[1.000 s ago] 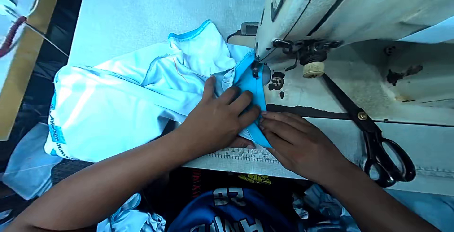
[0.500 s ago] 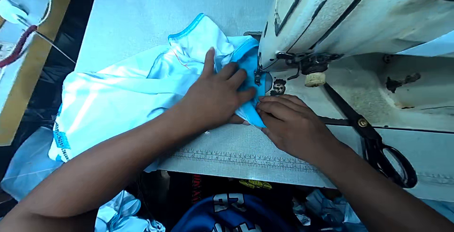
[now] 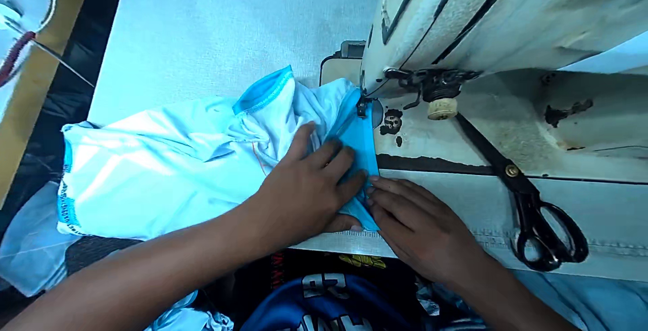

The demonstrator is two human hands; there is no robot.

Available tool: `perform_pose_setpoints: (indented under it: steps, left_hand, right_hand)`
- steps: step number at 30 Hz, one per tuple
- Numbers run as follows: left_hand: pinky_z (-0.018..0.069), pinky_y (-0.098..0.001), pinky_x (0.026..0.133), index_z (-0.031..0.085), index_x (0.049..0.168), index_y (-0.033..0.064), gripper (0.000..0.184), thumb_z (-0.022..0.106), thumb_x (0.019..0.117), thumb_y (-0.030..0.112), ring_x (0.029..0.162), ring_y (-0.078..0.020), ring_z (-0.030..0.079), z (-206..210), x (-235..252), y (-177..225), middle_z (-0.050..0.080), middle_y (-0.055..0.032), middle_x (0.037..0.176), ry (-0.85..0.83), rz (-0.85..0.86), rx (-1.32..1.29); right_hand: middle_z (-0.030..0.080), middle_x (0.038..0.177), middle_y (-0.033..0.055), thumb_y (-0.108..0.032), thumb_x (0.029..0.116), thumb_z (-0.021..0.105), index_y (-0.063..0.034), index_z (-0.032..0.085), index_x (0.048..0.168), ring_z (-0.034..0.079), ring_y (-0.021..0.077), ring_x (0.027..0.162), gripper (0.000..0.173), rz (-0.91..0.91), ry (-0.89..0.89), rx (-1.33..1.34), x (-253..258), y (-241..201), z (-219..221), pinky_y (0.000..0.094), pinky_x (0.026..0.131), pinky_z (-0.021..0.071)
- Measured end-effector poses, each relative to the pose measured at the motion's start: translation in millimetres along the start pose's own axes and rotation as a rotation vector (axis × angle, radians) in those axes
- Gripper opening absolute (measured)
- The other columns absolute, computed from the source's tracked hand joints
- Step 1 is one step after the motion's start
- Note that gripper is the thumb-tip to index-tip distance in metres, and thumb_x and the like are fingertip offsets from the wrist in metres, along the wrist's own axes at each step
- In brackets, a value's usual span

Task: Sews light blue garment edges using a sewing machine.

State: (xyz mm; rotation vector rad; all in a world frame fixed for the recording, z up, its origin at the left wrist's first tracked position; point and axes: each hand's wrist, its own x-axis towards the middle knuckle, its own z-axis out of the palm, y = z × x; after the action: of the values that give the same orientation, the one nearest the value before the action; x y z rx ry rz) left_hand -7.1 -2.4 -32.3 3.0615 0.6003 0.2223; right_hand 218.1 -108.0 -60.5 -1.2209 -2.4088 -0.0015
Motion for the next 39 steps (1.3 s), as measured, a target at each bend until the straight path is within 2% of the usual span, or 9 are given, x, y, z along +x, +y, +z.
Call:
perform_pose_setpoints:
  steps: [8, 22, 24, 26, 28, 30, 35, 37, 39]
  left_hand:
    - [0.0172, -0.0849, 0.107, 0.068, 0.131, 0.0317, 0.058, 0.044, 0.0944, 0.071, 0.135, -0.0411, 0.052, 3.9, 1.4, -17.9, 0.061, -0.0136, 0.138, 0.008, -0.002, -0.003]
    - [0.0161, -0.0838, 0.108, 0.062, 0.134, 0.0181, 0.068, 0.049, 0.0900, 0.069, 0.143, -0.0391, 0.045, 12.5, 28.9, -72.4, 0.054, -0.0118, 0.149, 0.008, -0.091, -0.032]
    - [0.0162, -0.0837, 0.109, 0.065, 0.123, 0.0113, 0.070, 0.052, 0.0882, 0.071, 0.136, -0.0435, 0.050, 5.3, 34.0, -74.1, 0.060, -0.0167, 0.136, 0.031, -0.174, 0.082]
    - [0.0179, -0.0813, 0.110, 0.067, 0.102, 0.0019, 0.043, 0.067, 0.0909, 0.043, 0.118, -0.0471, 0.058, -21.8, 32.2, -54.8, 0.065, -0.0208, 0.109, 0.026, -0.227, 0.140]
    - [0.0369, -0.0693, 0.101, 0.069, 0.082, 0.0070, 0.022, 0.063, 0.0922, 0.025, 0.088, -0.0362, 0.065, -53.8, 19.9, -22.4, 0.065, -0.0118, 0.078, 0.037, -0.095, 0.064]
    - [0.0440, -0.0559, 0.094, 0.068, 0.083, 0.0121, 0.022, 0.054, 0.0987, 0.017, 0.076, -0.0234, 0.064, -65.2, 6.2, 7.5, 0.061, -0.0022, 0.070, 0.060, 0.121, -0.133]
    - [0.0350, -0.0571, 0.113, 0.065, 0.127, 0.0251, 0.024, 0.056, 0.1054, 0.021, 0.116, -0.0247, 0.062, -18.8, -15.6, 5.9, 0.067, -0.0079, 0.113, 0.390, 0.247, -0.326]
    - [0.0349, -0.0647, 0.110, 0.058, 0.141, 0.0282, 0.045, 0.060, 0.0985, 0.044, 0.135, -0.0324, 0.054, -3.0, -24.7, -25.7, 0.061, -0.0085, 0.143, 0.258, 0.150, -0.283]
    - [0.0350, -0.0718, 0.107, 0.054, 0.149, 0.0240, 0.081, 0.051, 0.0870, 0.076, 0.143, -0.0382, 0.046, -9.3, -25.4, -44.9, 0.052, -0.0077, 0.154, 0.007, 0.016, -0.200]
  right_hand:
    - [0.074, 0.118, 0.0108, -0.009, 0.1014, 0.054, -0.0032, 0.072, 0.103, 0.065, 0.0267, 0.124, 0.019, 0.020, 0.013, 0.009, 7.5, 4.0, 2.7, 0.0396, 0.107, 0.0504]
    - [0.075, 0.115, 0.0120, -0.015, 0.1009, 0.056, -0.0022, 0.075, 0.096, 0.066, 0.0289, 0.123, 0.023, -0.011, 0.013, -0.051, 48.7, 33.5, 9.6, 0.0436, 0.108, 0.0494]
    - [0.075, 0.112, 0.0132, -0.013, 0.1006, 0.056, -0.0014, 0.074, 0.096, 0.067, 0.0300, 0.119, 0.022, -0.018, 0.045, -0.058, 54.6, 39.3, 12.2, 0.0452, 0.106, 0.0501]
    - [0.074, 0.110, 0.0138, -0.010, 0.0979, 0.058, -0.0012, 0.074, 0.095, 0.067, 0.0313, 0.117, 0.019, -0.025, 0.066, -0.045, 59.8, 45.4, 14.5, 0.0470, 0.101, 0.0515]
    - [0.074, 0.109, 0.0135, -0.008, 0.0951, 0.059, -0.0020, 0.075, 0.095, 0.067, 0.0323, 0.116, 0.017, -0.026, 0.062, -0.016, 62.9, 50.0, 14.0, 0.0481, 0.097, 0.0526]
    - [0.073, 0.110, 0.0156, -0.004, 0.0927, 0.057, -0.0012, 0.075, 0.097, 0.066, 0.0354, 0.117, 0.019, -0.003, 0.025, 0.030, 62.8, 45.0, 7.9, 0.0508, 0.098, 0.0523]
    - [0.075, 0.110, 0.0153, -0.010, 0.0991, 0.055, -0.0031, 0.075, 0.101, 0.069, 0.0301, 0.116, 0.022, 0.044, 0.104, 0.018, 47.3, 1.8, -21.8, 0.0386, 0.097, 0.0572]
    - [0.075, 0.109, 0.0152, -0.009, 0.0986, 0.056, -0.0031, 0.075, 0.103, 0.069, 0.0299, 0.117, 0.019, 0.033, 0.111, -0.016, 37.6, -0.2, -18.4, 0.0375, 0.096, 0.0570]
    - [0.074, 0.111, 0.0159, -0.007, 0.0976, 0.057, -0.0018, 0.073, 0.104, 0.067, 0.0336, 0.120, 0.018, 0.019, 0.025, -0.039, 28.3, 1.8, -8.4, 0.0451, 0.102, 0.0545]
